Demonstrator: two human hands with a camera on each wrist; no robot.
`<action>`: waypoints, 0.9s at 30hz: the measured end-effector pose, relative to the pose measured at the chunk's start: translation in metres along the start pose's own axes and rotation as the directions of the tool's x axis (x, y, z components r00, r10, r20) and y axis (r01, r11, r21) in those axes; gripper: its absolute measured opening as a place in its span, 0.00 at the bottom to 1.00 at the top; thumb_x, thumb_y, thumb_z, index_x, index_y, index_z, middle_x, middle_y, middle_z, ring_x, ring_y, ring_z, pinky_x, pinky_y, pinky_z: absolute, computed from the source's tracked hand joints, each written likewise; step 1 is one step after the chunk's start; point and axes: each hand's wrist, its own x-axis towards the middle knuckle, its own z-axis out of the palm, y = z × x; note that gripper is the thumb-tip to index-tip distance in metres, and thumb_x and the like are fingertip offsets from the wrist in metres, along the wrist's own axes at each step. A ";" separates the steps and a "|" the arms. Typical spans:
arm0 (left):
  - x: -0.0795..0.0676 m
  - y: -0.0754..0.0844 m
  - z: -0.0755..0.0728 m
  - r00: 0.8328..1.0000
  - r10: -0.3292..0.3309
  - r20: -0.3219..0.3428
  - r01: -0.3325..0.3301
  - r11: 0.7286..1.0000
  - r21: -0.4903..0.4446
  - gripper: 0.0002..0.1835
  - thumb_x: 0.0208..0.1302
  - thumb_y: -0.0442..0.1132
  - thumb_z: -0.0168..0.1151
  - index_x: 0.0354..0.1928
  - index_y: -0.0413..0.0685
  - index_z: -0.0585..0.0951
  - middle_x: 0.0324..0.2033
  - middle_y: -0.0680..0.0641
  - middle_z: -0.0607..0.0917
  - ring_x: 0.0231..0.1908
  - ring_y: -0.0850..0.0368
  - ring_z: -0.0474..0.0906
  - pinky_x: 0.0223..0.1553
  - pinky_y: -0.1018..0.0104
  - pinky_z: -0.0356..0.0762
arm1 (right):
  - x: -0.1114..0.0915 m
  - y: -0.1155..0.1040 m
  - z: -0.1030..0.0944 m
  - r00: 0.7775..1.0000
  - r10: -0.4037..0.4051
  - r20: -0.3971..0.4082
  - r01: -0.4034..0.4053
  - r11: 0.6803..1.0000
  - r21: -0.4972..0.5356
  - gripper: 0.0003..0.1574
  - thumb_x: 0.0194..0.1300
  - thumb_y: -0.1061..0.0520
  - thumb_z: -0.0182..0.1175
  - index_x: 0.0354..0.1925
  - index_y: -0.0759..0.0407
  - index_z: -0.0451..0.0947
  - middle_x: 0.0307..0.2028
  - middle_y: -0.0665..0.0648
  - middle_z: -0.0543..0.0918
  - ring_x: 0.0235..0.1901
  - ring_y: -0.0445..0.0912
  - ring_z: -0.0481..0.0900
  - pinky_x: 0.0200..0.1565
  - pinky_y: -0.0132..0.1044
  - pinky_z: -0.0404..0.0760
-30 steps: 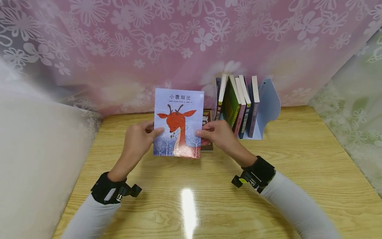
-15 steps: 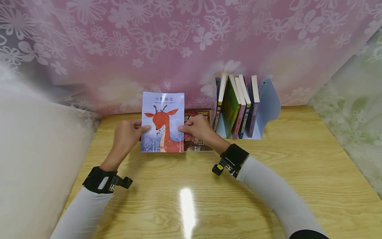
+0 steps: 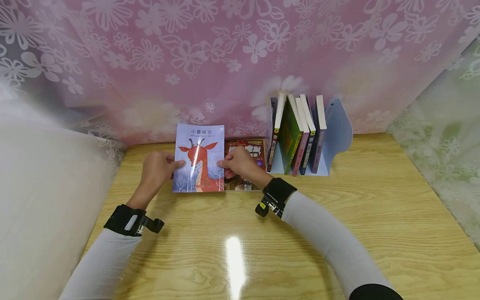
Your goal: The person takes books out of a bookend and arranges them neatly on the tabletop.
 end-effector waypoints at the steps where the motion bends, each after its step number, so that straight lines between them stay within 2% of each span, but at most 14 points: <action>1: 0.001 -0.002 0.002 1.000 -0.008 0.005 0.008 1.000 0.001 0.16 0.57 0.47 0.69 0.35 0.39 0.85 0.22 0.44 0.85 0.16 0.54 0.78 0.16 0.64 0.69 | 0.001 0.000 0.001 1.000 -0.005 0.002 0.005 1.000 -0.004 0.11 0.61 0.55 0.65 0.29 0.63 0.83 0.20 0.60 0.83 0.20 0.51 0.83 0.24 0.40 0.83; 2: 0.002 -0.004 0.003 1.000 -0.014 0.009 0.014 1.000 0.007 0.16 0.57 0.48 0.69 0.34 0.40 0.85 0.21 0.44 0.84 0.16 0.54 0.78 0.16 0.64 0.69 | 0.004 0.001 0.003 1.000 -0.008 0.003 0.008 1.000 -0.012 0.11 0.61 0.56 0.65 0.28 0.63 0.83 0.20 0.60 0.83 0.19 0.50 0.82 0.27 0.42 0.83; 7: 0.006 -0.013 0.013 0.999 -0.039 0.028 0.038 0.999 0.027 0.15 0.58 0.48 0.68 0.31 0.40 0.85 0.17 0.45 0.83 0.15 0.54 0.76 0.17 0.63 0.67 | 0.014 0.007 0.010 1.000 0.019 -0.002 -0.019 0.991 -0.135 0.15 0.61 0.54 0.65 0.23 0.62 0.81 0.19 0.61 0.82 0.19 0.49 0.82 0.25 0.39 0.83; 12: 0.009 -0.018 0.020 0.998 -0.050 0.037 0.049 0.998 0.048 0.15 0.57 0.47 0.68 0.30 0.39 0.86 0.16 0.46 0.82 0.14 0.55 0.75 0.17 0.64 0.68 | 0.021 0.014 0.015 1.000 0.023 -0.003 -0.023 0.958 -0.287 0.22 0.61 0.50 0.65 0.17 0.60 0.75 0.17 0.58 0.82 0.17 0.48 0.81 0.21 0.36 0.80; 17: 0.012 -0.024 0.028 0.998 -0.057 0.041 0.054 0.996 0.075 0.16 0.57 0.47 0.69 0.22 0.41 0.83 0.12 0.48 0.77 0.15 0.55 0.71 0.16 0.65 0.64 | 0.027 0.018 0.017 1.000 -0.011 0.005 0.012 0.917 -0.399 0.29 0.63 0.48 0.64 0.11 0.55 0.67 0.15 0.55 0.81 0.15 0.45 0.79 0.16 0.33 0.76; 21: 0.014 -0.029 0.034 0.995 -0.080 0.061 0.074 0.993 0.090 0.19 0.57 0.48 0.68 0.18 0.42 0.81 0.10 0.51 0.71 0.16 0.55 0.68 0.16 0.66 0.59 | 0.029 0.020 0.019 1.000 -0.016 0.022 0.024 0.903 -0.430 0.30 0.64 0.48 0.62 0.10 0.54 0.66 0.14 0.55 0.81 0.15 0.45 0.79 0.16 0.33 0.75; 27: 0.018 -0.033 0.039 0.993 -0.091 0.077 0.081 0.989 0.121 0.18 0.57 0.49 0.68 0.19 0.42 0.82 0.11 0.51 0.69 0.17 0.55 0.67 0.17 0.65 0.57 | 0.033 0.018 0.020 0.999 -0.014 0.034 0.026 0.924 -0.383 0.29 0.62 0.52 0.64 0.11 0.55 0.63 0.15 0.58 0.80 0.14 0.46 0.79 0.18 0.35 0.79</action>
